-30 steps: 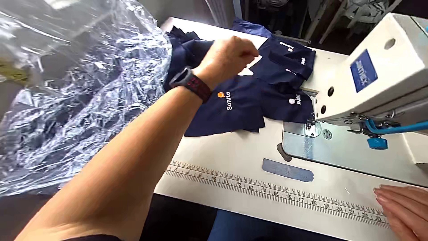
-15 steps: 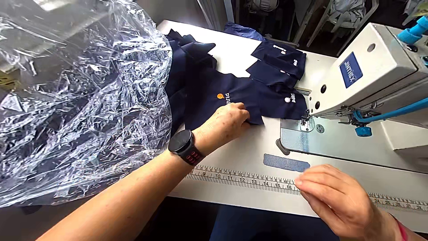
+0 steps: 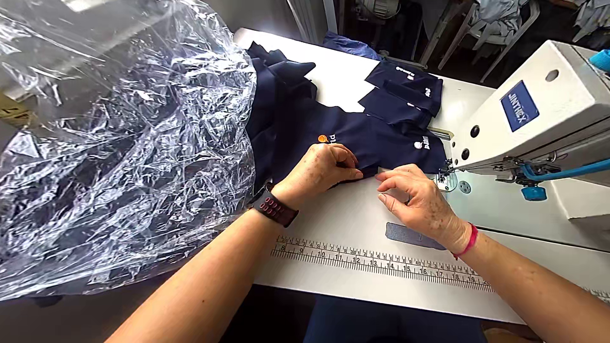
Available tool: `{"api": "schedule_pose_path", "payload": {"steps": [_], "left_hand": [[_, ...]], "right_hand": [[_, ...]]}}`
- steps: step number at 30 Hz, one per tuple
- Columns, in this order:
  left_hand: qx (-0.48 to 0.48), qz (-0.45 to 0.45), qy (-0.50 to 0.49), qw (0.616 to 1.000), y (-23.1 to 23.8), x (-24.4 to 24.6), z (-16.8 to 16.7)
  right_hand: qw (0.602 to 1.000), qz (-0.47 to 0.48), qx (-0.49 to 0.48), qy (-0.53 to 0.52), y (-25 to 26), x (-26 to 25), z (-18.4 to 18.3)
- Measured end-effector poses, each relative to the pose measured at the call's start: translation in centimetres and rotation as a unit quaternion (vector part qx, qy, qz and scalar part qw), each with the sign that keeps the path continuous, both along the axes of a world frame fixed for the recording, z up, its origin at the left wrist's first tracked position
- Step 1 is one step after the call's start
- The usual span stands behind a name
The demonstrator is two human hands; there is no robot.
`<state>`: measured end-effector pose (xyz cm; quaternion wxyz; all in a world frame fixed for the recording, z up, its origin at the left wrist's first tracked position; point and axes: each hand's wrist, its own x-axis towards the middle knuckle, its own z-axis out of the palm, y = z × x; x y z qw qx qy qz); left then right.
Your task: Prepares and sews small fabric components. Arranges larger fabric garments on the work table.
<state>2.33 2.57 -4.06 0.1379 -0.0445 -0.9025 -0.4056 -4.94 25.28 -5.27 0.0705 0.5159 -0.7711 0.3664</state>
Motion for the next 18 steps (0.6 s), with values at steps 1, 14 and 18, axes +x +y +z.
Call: {"api": "schedule_pose_path", "payload": {"steps": [1, 14, 18], "left_hand": [[0.008, 0.009, -0.001, 1.000, 0.0, 0.1, 0.1], [-0.107, 0.065, 0.214, 0.969, 1.1, -0.4, 0.4], [-0.163, 0.071, 0.337, 0.924, 2.0, 3.9, 6.5]], "right_hand": [[1.000, 0.005, 0.003, 0.001, -0.1, 0.0, -0.1], [0.991, -0.032, -0.100, 0.084, -2.4, 1.0, 1.2], [0.982, -0.014, -0.175, 0.067, -4.0, 2.2, 6.0]]}}
